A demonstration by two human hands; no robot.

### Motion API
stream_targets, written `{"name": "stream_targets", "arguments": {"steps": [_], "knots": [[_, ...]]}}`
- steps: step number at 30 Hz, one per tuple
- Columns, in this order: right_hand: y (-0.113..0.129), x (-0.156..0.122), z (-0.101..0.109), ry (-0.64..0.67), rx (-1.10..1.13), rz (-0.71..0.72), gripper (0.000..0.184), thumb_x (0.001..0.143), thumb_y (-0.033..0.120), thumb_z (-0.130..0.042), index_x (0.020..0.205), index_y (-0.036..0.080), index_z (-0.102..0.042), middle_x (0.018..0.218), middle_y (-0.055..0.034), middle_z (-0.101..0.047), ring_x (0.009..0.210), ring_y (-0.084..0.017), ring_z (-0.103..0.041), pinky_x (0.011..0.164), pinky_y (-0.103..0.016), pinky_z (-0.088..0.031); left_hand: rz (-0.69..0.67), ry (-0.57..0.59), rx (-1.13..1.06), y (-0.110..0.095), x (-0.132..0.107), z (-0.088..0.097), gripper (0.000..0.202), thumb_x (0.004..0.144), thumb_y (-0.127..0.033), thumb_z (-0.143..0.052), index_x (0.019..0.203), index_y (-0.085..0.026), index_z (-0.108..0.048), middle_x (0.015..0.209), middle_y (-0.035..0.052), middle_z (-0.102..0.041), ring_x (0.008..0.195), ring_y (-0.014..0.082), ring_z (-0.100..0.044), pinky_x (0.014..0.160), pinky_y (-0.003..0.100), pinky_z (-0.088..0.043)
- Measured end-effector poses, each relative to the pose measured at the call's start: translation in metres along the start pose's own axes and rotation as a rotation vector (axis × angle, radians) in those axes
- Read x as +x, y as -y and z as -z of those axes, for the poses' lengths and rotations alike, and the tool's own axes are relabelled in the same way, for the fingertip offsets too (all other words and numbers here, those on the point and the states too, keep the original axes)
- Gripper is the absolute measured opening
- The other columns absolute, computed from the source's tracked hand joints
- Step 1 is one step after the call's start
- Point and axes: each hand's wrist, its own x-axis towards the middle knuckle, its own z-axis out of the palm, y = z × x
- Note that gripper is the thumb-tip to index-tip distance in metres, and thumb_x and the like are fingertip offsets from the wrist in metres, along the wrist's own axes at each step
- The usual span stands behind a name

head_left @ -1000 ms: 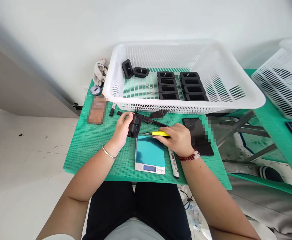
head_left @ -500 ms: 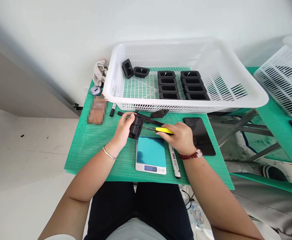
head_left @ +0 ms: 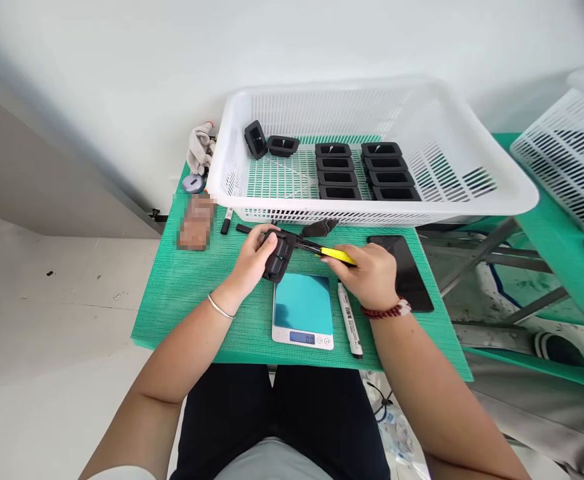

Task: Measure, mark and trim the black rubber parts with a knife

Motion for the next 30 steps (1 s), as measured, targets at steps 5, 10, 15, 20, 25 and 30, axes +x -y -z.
{"name": "stream_targets", "arguments": {"steps": [5, 10, 15, 20, 25, 30], "knots": [[0.0034, -0.0007, -0.0002, 0.085, 0.12, 0.126, 0.048, 0.084, 0.06, -0.054, 0.075, 0.016, -0.071, 0.058, -0.0049, -0.065, 0.053, -0.013, -0.053, 0.058, -0.027, -0.037, -0.008, -0.081, -0.026, 0.0002, 0.0013, 0.0012, 0.037, 0.079, -0.056, -0.061, 0.095, -0.022, -0.058, 0.08, 0.0022, -0.06, 0.068, 0.0155, -0.062, 0.051, 0.024, -0.049], [0.0029, 0.0008, -0.0024, 0.003, 0.009, -0.018, 0.047, 0.084, 0.059, -0.053, 0.074, 0.017, -0.071, 0.051, -0.0042, -0.059, 0.048, -0.014, -0.045, 0.052, -0.028, -0.032, 0.002, 0.0, -0.035, -0.0016, -0.0011, -0.0008, 0.036, 0.078, -0.054, -0.062, 0.095, -0.022, -0.06, 0.084, 0.0022, -0.062, 0.071, 0.0148, -0.061, 0.056, 0.024, -0.049], [0.0007, -0.0005, 0.0004, -0.024, 0.037, 0.0, 0.044, 0.084, 0.056, -0.054, 0.072, 0.017, -0.07, 0.053, -0.0046, -0.06, 0.049, -0.014, -0.047, 0.053, -0.028, -0.033, 0.015, 0.018, -0.058, -0.0019, -0.0031, -0.0033, 0.035, 0.08, -0.053, -0.061, 0.096, -0.023, -0.06, 0.085, 0.0025, -0.062, 0.069, 0.0137, -0.059, 0.054, 0.024, -0.048], [0.0014, -0.0005, -0.0014, 0.026, 0.035, 0.009, 0.044, 0.084, 0.057, -0.054, 0.074, 0.018, -0.071, 0.052, -0.0037, -0.058, 0.049, -0.013, -0.046, 0.053, -0.028, -0.033, -0.032, -0.044, -0.044, 0.0003, -0.0014, 0.0011, 0.042, 0.074, -0.055, -0.067, 0.098, -0.022, -0.058, 0.084, 0.0022, -0.062, 0.069, 0.0147, -0.061, 0.057, 0.026, -0.049], [-0.0032, 0.0001, -0.0039, -0.041, -0.033, -0.174, 0.044, 0.085, 0.054, -0.052, 0.077, 0.016, -0.072, 0.049, -0.0037, -0.054, 0.048, -0.015, -0.043, 0.049, -0.027, -0.028, -0.064, -0.069, -0.015, 0.0054, -0.0018, 0.0022, 0.054, 0.061, -0.041, -0.081, 0.101, -0.023, -0.05, 0.085, 0.0006, -0.064, 0.074, 0.0161, -0.063, 0.058, 0.026, -0.051], [-0.004, -0.0005, -0.0041, 0.025, 0.047, -0.128, 0.04, 0.085, 0.053, -0.054, 0.079, 0.017, -0.072, 0.054, -0.0045, -0.058, 0.052, -0.015, -0.047, 0.05, -0.027, -0.031, -0.16, -0.084, 0.136, 0.0003, -0.0016, 0.0016, 0.045, 0.07, -0.038, -0.075, 0.108, -0.022, -0.059, 0.108, 0.0077, -0.067, 0.099, 0.0212, -0.064, 0.08, 0.032, -0.054]]}}
